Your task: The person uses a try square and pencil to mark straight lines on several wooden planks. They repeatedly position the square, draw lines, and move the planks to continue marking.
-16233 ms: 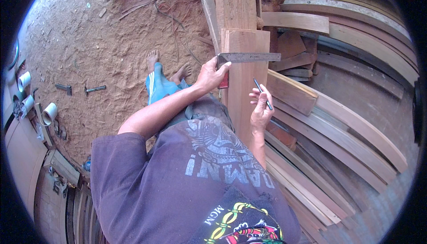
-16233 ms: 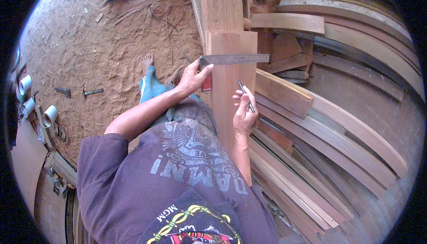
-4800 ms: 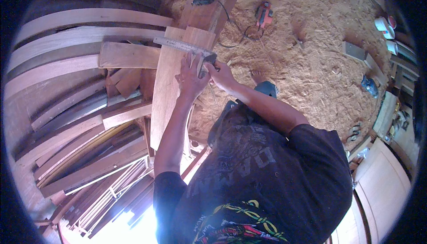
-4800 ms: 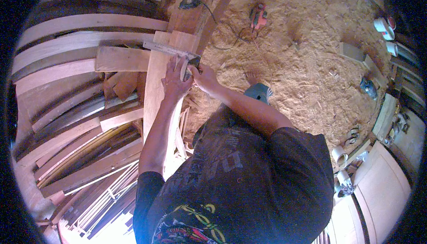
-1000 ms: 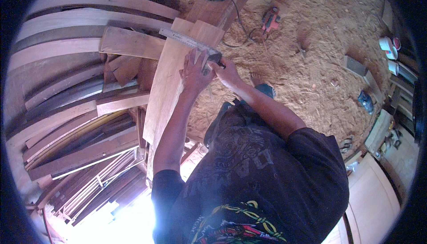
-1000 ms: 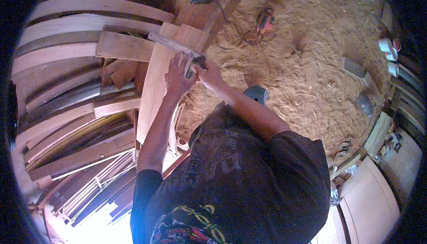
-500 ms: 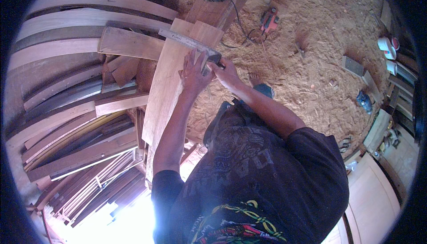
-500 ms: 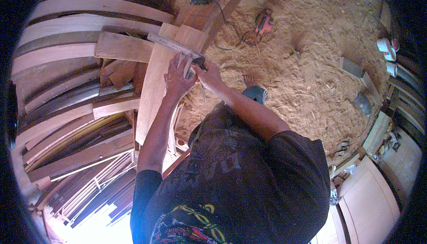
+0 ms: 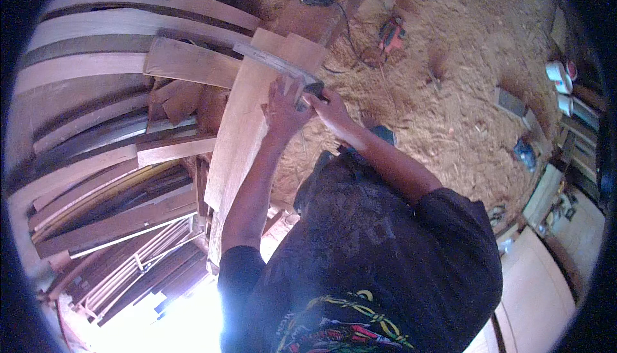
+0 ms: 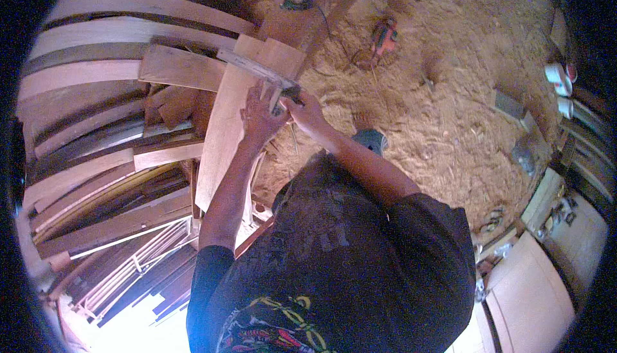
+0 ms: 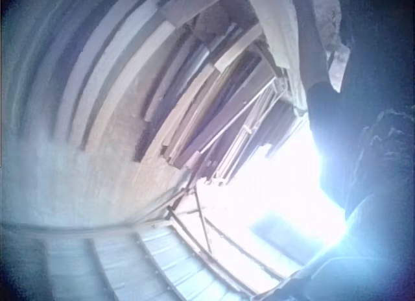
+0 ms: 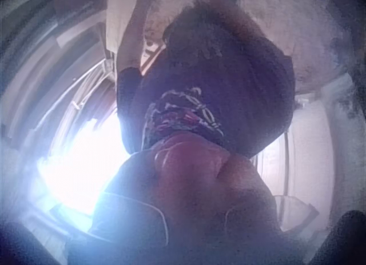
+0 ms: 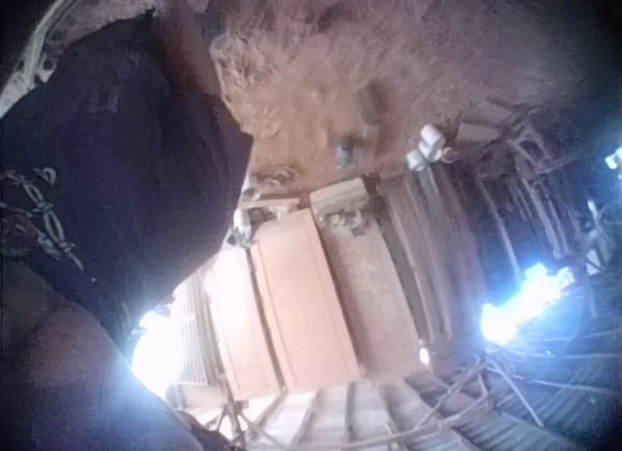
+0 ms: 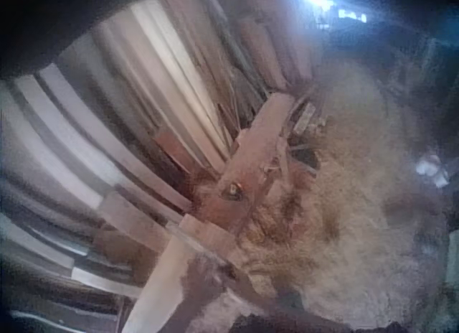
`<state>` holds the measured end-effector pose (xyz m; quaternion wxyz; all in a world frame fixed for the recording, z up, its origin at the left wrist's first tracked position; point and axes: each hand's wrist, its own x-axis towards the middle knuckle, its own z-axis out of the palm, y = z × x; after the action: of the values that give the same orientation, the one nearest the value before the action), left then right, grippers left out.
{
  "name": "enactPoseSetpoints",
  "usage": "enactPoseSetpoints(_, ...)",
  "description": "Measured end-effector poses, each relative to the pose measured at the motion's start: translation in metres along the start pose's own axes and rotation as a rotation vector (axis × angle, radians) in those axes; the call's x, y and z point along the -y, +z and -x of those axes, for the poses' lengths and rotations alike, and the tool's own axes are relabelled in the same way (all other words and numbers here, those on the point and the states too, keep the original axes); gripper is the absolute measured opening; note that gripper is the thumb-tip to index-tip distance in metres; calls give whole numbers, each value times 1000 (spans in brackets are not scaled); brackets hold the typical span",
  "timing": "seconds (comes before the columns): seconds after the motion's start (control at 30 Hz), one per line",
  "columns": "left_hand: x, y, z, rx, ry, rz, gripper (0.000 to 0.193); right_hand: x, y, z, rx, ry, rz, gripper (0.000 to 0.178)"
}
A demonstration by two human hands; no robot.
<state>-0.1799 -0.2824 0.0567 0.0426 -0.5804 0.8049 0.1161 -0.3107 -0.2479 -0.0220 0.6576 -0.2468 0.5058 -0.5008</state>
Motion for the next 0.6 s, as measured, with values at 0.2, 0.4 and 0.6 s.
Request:
enactPoseSetpoints(0.2, 1, 1, -2, 18, -44, 52, 89, 20, -35, 15, -56, -260, 82, 33)
enactPoseSetpoints(0.4, -2, 1, 2, 42, -78, 60, 89, 92, -68, 8, 48, -426, 578, 35)
enactPoseSetpoints(0.6, -6, -2, 2, 14, -80, 68, 89, 117, -46, -24, 103, -471, 779, 33)
